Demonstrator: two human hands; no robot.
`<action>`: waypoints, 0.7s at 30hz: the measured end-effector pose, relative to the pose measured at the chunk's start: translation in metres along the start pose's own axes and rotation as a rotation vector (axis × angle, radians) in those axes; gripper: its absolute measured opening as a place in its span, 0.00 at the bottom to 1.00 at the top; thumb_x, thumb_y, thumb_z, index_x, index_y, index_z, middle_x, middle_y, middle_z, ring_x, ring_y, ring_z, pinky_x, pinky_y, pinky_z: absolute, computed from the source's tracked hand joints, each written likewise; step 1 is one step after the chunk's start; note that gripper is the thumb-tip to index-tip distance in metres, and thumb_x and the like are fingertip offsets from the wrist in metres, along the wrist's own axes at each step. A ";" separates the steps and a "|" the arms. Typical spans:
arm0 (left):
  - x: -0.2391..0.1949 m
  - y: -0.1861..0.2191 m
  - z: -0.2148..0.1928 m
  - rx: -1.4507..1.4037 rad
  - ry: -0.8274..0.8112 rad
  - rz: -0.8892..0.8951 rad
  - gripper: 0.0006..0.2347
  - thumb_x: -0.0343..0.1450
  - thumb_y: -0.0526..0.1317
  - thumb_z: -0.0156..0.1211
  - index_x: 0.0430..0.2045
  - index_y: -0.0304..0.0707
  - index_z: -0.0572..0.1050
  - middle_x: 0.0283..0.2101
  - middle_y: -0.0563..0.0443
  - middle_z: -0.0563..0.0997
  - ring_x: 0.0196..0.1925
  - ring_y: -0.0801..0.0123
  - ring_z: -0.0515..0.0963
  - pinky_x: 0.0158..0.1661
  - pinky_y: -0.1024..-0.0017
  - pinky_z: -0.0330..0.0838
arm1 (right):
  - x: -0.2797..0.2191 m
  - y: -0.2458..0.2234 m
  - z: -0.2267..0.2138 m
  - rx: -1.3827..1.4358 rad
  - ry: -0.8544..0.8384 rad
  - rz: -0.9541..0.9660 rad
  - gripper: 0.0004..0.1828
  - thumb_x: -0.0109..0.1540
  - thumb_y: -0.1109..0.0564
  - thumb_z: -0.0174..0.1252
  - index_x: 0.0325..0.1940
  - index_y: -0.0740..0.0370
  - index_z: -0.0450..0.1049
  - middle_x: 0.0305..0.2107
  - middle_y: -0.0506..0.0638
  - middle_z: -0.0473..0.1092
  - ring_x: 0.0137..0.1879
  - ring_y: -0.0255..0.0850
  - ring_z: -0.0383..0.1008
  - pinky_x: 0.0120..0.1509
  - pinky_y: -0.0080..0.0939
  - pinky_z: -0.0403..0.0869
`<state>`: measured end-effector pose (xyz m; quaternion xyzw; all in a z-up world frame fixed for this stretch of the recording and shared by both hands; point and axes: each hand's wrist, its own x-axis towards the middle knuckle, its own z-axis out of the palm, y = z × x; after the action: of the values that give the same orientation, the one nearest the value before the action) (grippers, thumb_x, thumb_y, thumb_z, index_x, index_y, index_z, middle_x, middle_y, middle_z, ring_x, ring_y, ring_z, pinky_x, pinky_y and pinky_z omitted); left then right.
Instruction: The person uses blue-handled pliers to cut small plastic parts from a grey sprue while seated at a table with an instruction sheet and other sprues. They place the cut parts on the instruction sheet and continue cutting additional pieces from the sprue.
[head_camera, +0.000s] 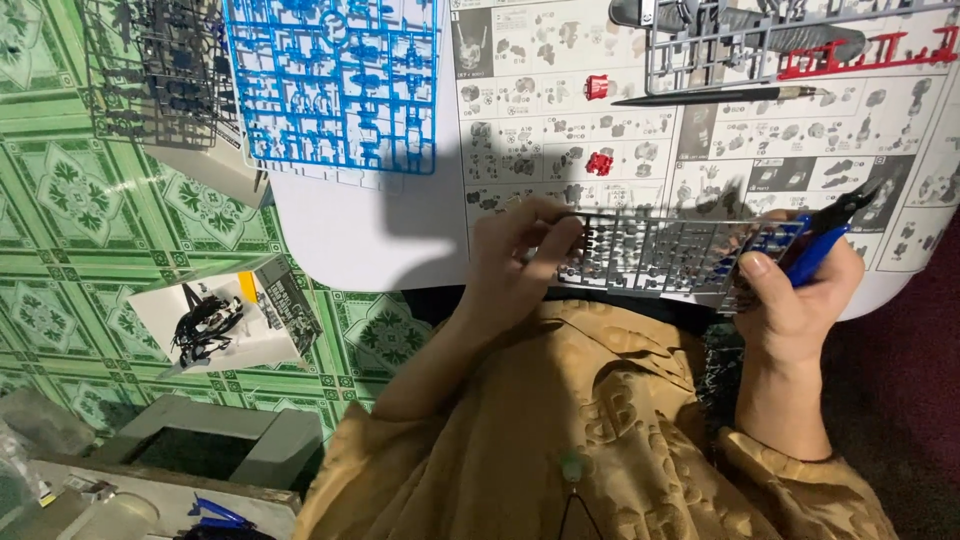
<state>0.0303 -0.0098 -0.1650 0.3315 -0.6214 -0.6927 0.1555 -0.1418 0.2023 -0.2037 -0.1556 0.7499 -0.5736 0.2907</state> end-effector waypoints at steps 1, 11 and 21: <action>0.000 -0.003 0.000 -0.020 0.006 0.008 0.04 0.71 0.35 0.55 0.31 0.33 0.74 0.27 0.48 0.79 0.27 0.69 0.81 0.28 0.78 0.78 | 0.001 0.000 0.000 -0.004 -0.014 -0.034 0.11 0.60 0.54 0.62 0.35 0.55 0.65 0.28 0.41 0.64 0.35 0.33 0.62 0.43 0.34 0.64; 0.008 -0.007 -0.007 -0.379 0.027 -0.070 0.07 0.69 0.29 0.58 0.40 0.28 0.74 0.36 0.41 0.81 0.37 0.62 0.83 0.41 0.71 0.82 | 0.005 -0.004 0.012 0.054 0.055 0.071 0.15 0.58 0.52 0.63 0.35 0.54 0.61 0.27 0.40 0.61 0.34 0.30 0.59 0.39 0.32 0.60; 0.024 0.008 -0.017 0.039 0.103 0.174 0.05 0.70 0.31 0.58 0.38 0.34 0.73 0.34 0.47 0.81 0.35 0.67 0.84 0.38 0.78 0.82 | 0.019 -0.015 0.000 0.215 0.055 0.054 0.12 0.59 0.53 0.63 0.39 0.56 0.67 0.30 0.43 0.69 0.34 0.33 0.69 0.40 0.31 0.70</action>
<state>0.0221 -0.0389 -0.1639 0.3143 -0.6525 -0.6463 0.2403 -0.1580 0.1876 -0.1942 -0.0872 0.6956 -0.6468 0.3003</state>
